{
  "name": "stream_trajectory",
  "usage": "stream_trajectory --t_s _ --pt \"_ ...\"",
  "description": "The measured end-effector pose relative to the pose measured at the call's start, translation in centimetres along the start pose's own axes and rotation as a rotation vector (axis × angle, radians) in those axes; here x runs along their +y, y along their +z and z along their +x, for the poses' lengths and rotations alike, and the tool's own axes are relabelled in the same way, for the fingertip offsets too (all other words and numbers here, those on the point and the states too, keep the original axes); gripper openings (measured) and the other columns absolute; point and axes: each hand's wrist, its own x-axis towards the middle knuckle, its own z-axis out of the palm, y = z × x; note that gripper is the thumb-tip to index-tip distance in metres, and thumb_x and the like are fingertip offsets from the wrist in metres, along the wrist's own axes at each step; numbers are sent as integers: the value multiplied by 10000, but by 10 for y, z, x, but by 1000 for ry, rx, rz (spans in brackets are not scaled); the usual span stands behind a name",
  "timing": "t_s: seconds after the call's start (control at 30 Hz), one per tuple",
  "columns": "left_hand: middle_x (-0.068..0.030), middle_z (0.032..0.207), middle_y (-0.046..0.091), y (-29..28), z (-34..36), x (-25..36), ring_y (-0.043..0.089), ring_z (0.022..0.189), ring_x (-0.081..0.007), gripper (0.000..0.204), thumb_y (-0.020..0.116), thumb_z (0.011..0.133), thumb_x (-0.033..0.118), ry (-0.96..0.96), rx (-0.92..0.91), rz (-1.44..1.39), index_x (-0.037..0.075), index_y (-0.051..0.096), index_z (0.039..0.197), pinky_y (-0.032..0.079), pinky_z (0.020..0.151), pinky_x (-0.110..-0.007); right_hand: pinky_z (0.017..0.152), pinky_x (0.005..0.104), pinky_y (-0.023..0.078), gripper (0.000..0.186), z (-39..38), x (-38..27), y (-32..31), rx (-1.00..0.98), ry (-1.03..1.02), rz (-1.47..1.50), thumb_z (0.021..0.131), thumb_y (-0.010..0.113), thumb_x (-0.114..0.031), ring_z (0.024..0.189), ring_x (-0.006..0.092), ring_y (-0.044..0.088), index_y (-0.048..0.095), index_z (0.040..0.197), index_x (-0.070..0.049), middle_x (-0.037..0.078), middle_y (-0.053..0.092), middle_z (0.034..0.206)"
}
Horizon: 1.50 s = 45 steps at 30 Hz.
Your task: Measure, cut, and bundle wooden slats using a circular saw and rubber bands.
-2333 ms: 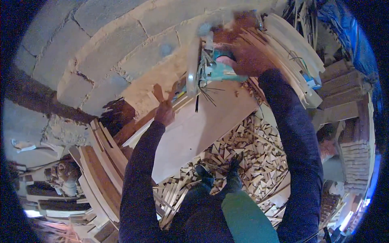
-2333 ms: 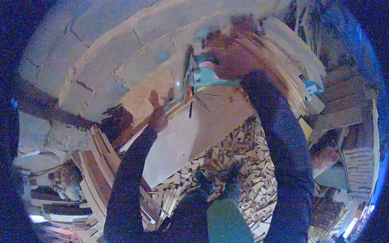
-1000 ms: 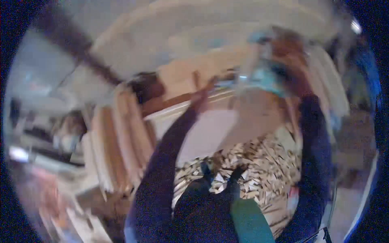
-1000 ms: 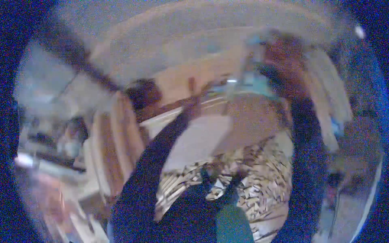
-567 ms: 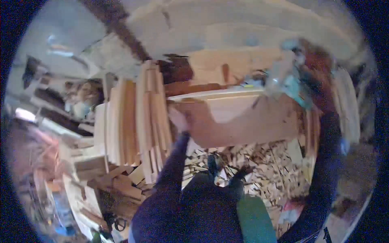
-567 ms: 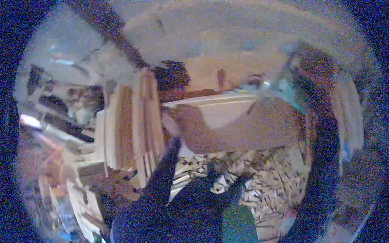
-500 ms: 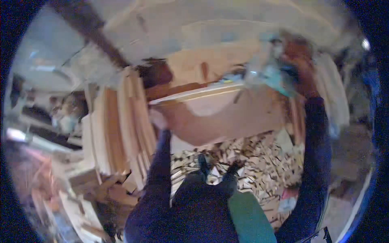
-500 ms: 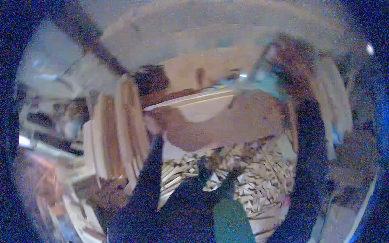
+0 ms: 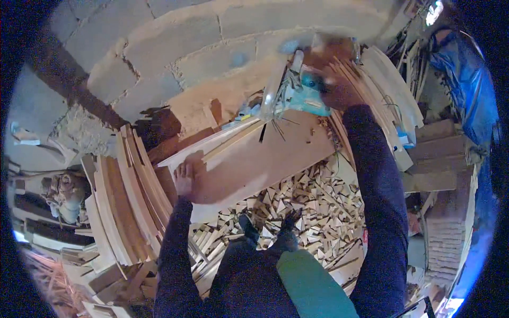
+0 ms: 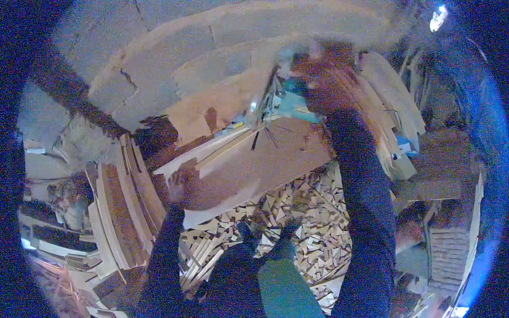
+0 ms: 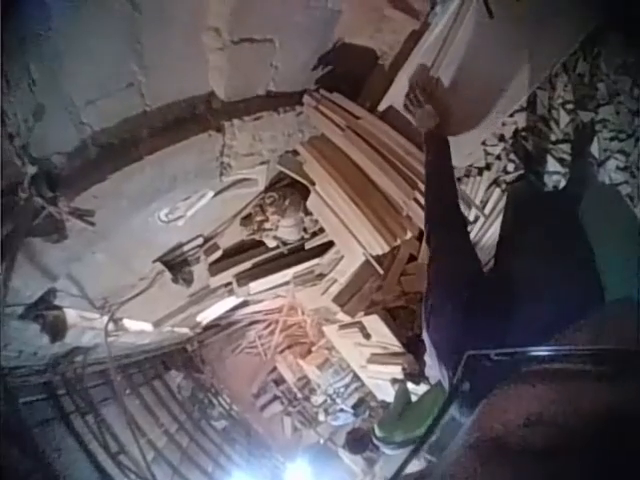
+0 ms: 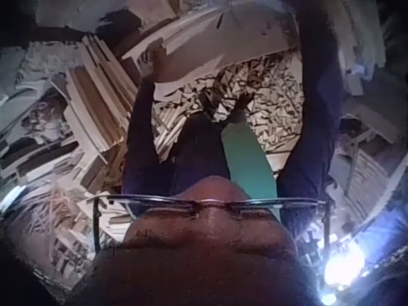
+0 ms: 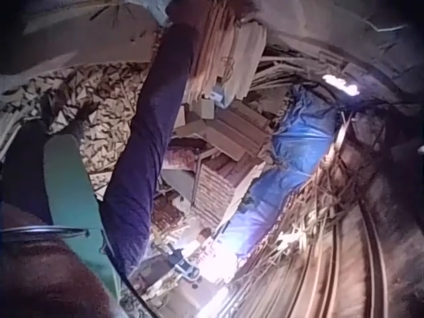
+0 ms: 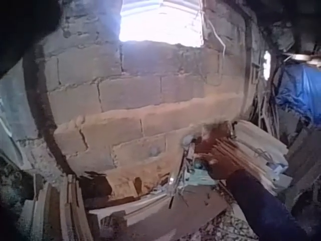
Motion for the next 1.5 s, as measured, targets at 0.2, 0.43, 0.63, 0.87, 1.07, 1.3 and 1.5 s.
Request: stream_trajectory --t_s 0.2,0.43,0.63,0.87,1.07,1.3,1.5 --pt "-148 1168 515 38 26 11 493 1060 -349 379 526 819 137 168 -136 -110 125 527 1197 443 857 -482 1013 419 419 674 9 15 -24 -64 -85 -103 665 644 -42 1088 346 593 526 1325 -107 214 628 1108" --pt "-186 1132 503 7 37 79 501 993 -374 304 529 793 92 301 -57 -297 32 574 1088 460 819 -479 1032 430 407 692 26 118 -14 -14 -183 49 687 740 -264 1149 375 548 525 1331 -128 195 604 1168" --pt "-211 1178 500 19 -11 73 486 1024 -392 370 576 784 176 33 -120 -529 -4 570 1107 446 848 -479 1025 443 413 639 95 63 -29 -72 100 -388 732 734 -329 1196 347 534 539 1312 -145 188 576 1252" --pt "-245 1165 539 -79 -16 254 499 1101 -401 492 591 788 190 235 -112 -365 -16 536 1231 457 860 -485 966 476 450 546 54 40 -48 -46 159 -314 795 698 -338 1109 382 576 551 1269 -110 179 597 1210" --pt "-253 1023 570 -89 -30 388 622 848 -404 391 567 846 208 48 -106 -457 -9 538 1171 541 613 -492 1128 412 311 658 -32 50 -62 473 -77 36 888 652 -205 1351 285 404 343 1463 -120 171 336 1511" --pt "-232 871 577 1 -38 445 601 719 -413 220 547 862 223 -158 -234 -627 18 565 940 511 612 -513 861 304 481 278 -245 89 -28 757 323 343 949 592 -204 950 166 612 572 1156 -20 92 614 1017" --pt "-176 792 595 -50 -14 462 602 764 -380 193 587 843 229 3 -194 -761 38 564 865 489 680 -487 851 328 470 222 -519 129 47 611 1181 425 956 577 -209 923 163 599 592 1084 -29 75 638 1012"
